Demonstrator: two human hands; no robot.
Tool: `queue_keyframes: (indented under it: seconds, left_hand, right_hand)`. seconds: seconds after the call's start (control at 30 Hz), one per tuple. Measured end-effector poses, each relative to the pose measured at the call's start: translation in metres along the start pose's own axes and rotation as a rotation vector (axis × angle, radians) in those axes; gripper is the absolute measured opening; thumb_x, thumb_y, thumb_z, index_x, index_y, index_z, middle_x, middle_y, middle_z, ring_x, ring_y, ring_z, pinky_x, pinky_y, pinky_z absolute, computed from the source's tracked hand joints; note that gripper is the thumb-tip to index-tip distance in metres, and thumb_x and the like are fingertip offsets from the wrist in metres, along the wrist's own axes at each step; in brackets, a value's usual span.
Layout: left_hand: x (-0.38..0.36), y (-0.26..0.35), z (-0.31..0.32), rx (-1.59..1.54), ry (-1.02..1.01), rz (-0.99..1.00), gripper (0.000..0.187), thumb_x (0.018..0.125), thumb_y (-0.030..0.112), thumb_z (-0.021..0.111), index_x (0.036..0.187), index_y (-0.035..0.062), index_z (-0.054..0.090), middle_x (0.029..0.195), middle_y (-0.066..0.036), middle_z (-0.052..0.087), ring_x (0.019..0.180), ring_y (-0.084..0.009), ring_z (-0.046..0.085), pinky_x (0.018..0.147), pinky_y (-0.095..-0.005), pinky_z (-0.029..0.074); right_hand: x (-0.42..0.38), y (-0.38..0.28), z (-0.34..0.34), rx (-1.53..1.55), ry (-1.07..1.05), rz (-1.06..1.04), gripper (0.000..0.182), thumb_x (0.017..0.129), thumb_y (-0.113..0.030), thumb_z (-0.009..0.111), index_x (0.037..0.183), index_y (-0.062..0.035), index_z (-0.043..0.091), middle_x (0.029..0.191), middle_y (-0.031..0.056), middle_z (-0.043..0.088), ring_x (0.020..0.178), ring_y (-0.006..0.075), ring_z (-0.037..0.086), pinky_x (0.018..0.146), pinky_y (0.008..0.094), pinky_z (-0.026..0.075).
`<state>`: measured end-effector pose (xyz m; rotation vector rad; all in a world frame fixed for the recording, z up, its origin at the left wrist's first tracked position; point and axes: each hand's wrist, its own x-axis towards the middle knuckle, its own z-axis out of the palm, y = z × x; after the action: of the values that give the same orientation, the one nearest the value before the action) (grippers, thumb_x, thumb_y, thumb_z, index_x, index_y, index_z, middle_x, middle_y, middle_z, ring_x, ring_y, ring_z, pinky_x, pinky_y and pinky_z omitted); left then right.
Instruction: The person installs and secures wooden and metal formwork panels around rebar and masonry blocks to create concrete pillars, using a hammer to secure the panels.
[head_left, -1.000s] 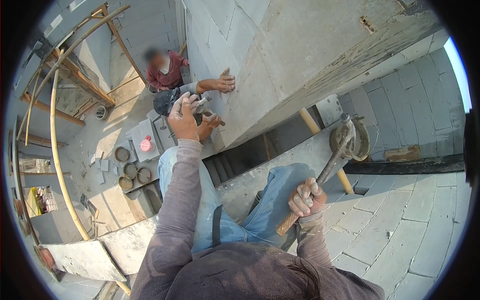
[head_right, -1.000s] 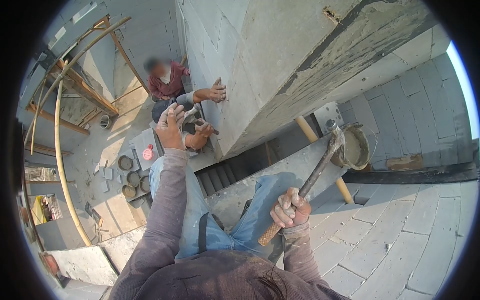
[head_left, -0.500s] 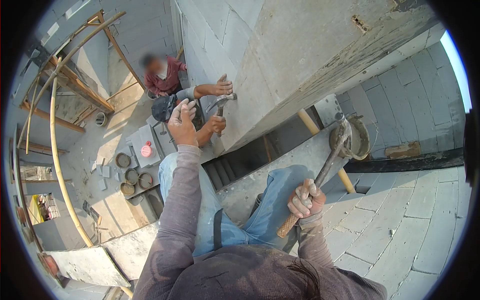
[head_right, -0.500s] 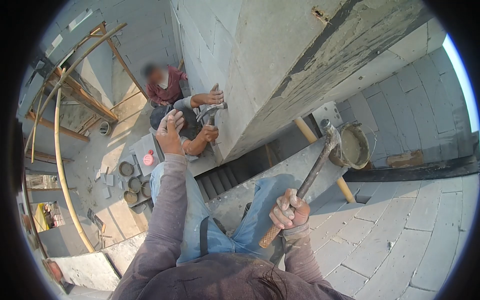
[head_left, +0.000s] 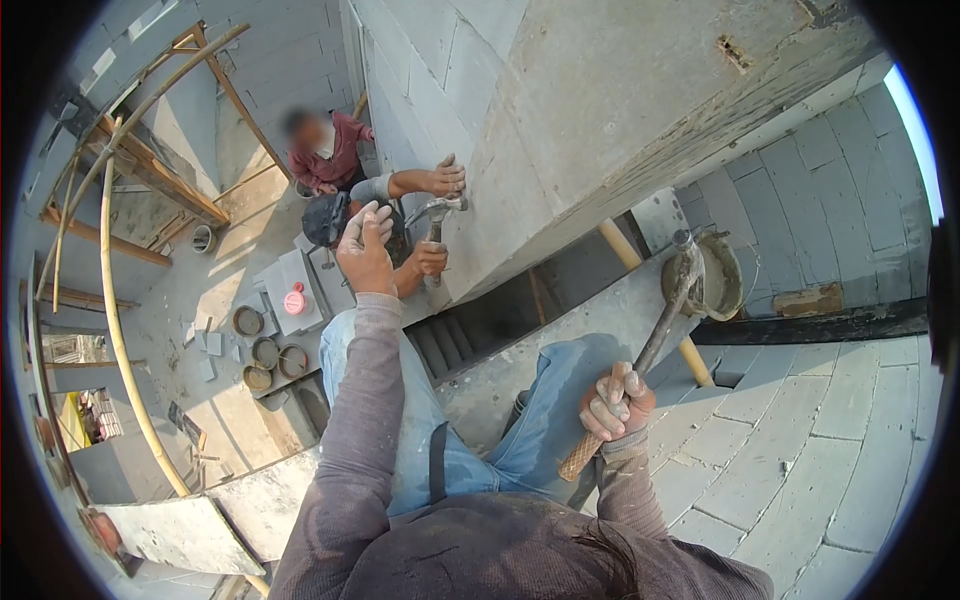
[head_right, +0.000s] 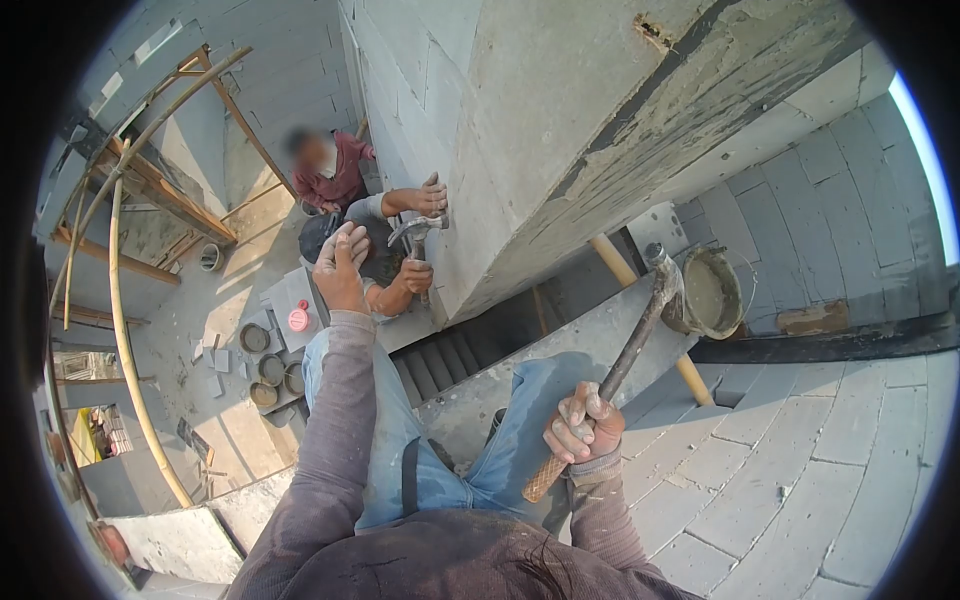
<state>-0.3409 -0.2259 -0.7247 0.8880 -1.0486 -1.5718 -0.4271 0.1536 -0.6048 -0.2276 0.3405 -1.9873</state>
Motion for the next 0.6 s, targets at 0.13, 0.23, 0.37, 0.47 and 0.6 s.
queue_keyframes:
  seconds: [0.13,0.23,0.37,0.47,0.6]
  left_hand:
    - [0.001,-0.001,0.001,-0.011,-0.004,-0.018,0.035,0.104,0.022,0.057,0.124,-0.0064,0.064,0.109,-0.017,0.073,0.091,-0.0168,0.07,0.086,-0.0293,0.057]
    - [0.0,0.0,0.0,-0.008,-0.007,-0.03,0.034,0.104,0.02,0.055,0.124,-0.0066,0.064,0.109,-0.017,0.073,0.092,-0.0171,0.069,0.086,-0.0296,0.056]
    - [0.004,0.002,-0.002,-0.028,0.02,-0.049,0.036,0.104,0.021,0.055,0.125,-0.0075,0.062,0.109,-0.018,0.073,0.092,-0.0181,0.07,0.085,-0.03,0.057]
    - [0.006,-0.003,-0.009,-0.047,0.025,-0.07,0.038,0.104,0.022,0.054,0.126,-0.0079,0.062,0.111,-0.019,0.073,0.094,-0.0199,0.071,0.085,-0.0311,0.057]
    - [0.004,-0.004,-0.009,-0.047,0.048,-0.118,0.04,0.103,0.025,0.054,0.126,-0.0075,0.062,0.112,-0.02,0.073,0.095,-0.0215,0.071,0.087,-0.0322,0.057]
  right_hand:
    - [0.0,0.0,0.0,0.012,0.002,-0.008,0.03,0.103,-0.019,0.051,0.092,0.0071,0.061,0.057,0.0019,0.051,0.039,0.0112,0.048,0.038,0.0313,0.041]
    - [-0.002,-0.001,0.0,0.015,0.006,-0.014,0.031,0.103,-0.019,0.05,0.092,0.0073,0.061,0.057,0.0017,0.051,0.039,0.011,0.048,0.038,0.0313,0.042]
    - [-0.002,-0.001,0.002,0.028,0.002,-0.028,0.031,0.104,-0.02,0.049,0.091,0.0071,0.06,0.056,0.0011,0.05,0.038,0.0106,0.047,0.039,0.0311,0.043]
    - [-0.002,-0.001,-0.001,0.041,-0.006,-0.032,0.032,0.104,-0.02,0.049,0.09,0.0068,0.059,0.056,0.0008,0.049,0.038,0.0104,0.047,0.038,0.031,0.043]
    - [-0.002,-0.002,-0.003,0.063,-0.025,-0.027,0.033,0.104,-0.021,0.05,0.09,0.0065,0.059,0.055,0.0008,0.049,0.037,0.0101,0.046,0.037,0.0311,0.042]
